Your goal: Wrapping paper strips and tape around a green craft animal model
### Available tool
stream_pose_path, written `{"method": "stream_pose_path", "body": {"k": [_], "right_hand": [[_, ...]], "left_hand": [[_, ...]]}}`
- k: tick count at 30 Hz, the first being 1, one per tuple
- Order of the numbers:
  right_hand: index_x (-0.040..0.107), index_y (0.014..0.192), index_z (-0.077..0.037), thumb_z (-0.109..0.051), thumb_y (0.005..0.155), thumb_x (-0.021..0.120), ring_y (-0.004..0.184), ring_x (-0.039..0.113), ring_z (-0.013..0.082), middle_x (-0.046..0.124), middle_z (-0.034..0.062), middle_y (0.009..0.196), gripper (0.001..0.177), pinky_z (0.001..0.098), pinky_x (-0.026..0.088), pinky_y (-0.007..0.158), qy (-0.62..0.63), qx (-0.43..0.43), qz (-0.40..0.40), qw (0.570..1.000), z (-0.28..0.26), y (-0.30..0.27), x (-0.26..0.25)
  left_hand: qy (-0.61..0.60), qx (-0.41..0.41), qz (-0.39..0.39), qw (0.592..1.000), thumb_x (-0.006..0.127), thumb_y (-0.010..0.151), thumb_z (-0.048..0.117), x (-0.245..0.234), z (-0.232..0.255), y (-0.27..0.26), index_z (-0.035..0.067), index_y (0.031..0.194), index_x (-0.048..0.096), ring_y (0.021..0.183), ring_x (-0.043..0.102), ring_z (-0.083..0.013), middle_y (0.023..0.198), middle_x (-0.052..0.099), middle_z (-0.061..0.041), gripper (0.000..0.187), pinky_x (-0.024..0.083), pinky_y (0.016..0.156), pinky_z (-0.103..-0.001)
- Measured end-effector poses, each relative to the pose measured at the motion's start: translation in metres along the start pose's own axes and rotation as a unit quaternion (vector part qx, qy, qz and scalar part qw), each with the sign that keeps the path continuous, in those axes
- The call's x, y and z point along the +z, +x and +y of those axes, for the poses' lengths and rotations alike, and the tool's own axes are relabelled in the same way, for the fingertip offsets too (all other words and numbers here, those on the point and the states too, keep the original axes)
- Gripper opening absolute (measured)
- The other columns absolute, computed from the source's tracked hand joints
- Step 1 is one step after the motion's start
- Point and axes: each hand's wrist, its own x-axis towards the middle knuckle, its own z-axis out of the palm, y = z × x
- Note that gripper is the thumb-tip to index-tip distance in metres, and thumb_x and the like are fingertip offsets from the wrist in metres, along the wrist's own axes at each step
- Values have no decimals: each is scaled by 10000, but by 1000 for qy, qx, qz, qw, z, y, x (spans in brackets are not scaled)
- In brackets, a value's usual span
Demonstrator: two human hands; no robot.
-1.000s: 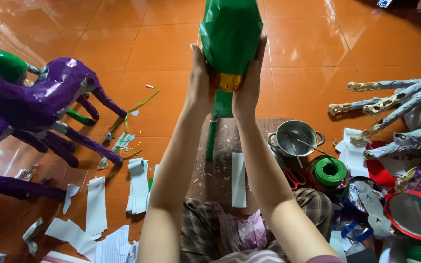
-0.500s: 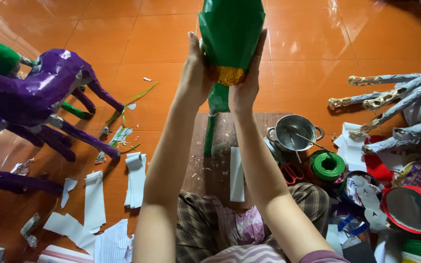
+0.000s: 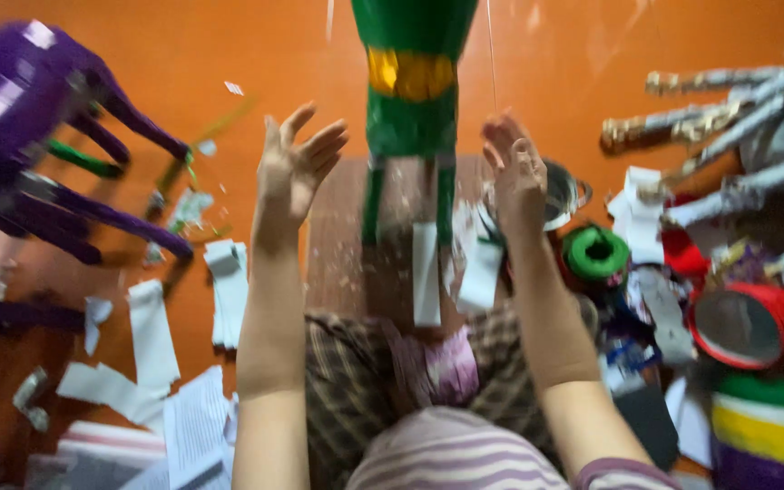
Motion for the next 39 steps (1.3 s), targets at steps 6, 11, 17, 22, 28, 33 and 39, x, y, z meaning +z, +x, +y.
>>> {"method": "stream_pose_path", "body": {"k": [6,11,17,22,28,33,39], "right_hand": [[708,1320,-166,-314,1005,686,1083,709,247,748,84,1158,349,404,565,881,-489,333,-128,796,67,-134,-151],[803,1058,-250,-547,747,780,966,760,308,791,74,968,431,509,613,805,-696,448,-298,475,169,-211,-241],[670,1228,-227,-630,632,883,1063,708,343,705,89,1137,750,595,588,814,-711,369,-378,464,206,-208,-214],[660,1262,-141,-332,864,755,1156,677,367,700,149,1199,452,625,557,903,-689,408,-387,456,210,-210,-213],[743,1173,-160,-227,968,568,1068,733,347,763,142,1085,278,592,579,864,-715,382,-353,468,163,-193,-184],[742,1120,-123,-196,932,607,1040,736,347,757,154,1059,243,523,597,849,-686,366,-332,534,111,-187,-143],[771,1039,-86,-47,868,564,964,735,413,762,211,949,272,549,604,761,-685,331,-245,601,98,-148,-164]], "left_hand": [[-46,-232,135,962,516,1058,456,-179,-233,-91,227,1247,599,1042,759,-289,1247,730,-167,309,612,775,-297],[-40,-261,152,953,401,1112,263,-156,-310,-164,-47,1568,291,1442,371,-534,1513,391,-404,561,284,1194,-631],[28,-276,163,947,431,1112,243,-125,-287,-152,-26,1535,361,1365,487,-515,1419,497,-381,507,367,1167,-605],[51,-314,136,938,520,1089,268,-100,-308,-137,-13,1481,452,1276,578,-446,1316,607,-311,487,428,1126,-536],[166,-326,81,927,657,1042,357,-46,-369,-94,18,1455,537,1388,488,-406,1436,566,-239,546,321,1187,-563],[177,-362,103,909,783,952,497,-35,-436,-59,13,1413,592,1177,619,-395,1404,545,-292,695,550,923,-545],[261,-319,140,901,864,821,225,-84,-505,-37,56,1199,708,688,671,-297,1044,666,-197,442,612,527,-471]]}}
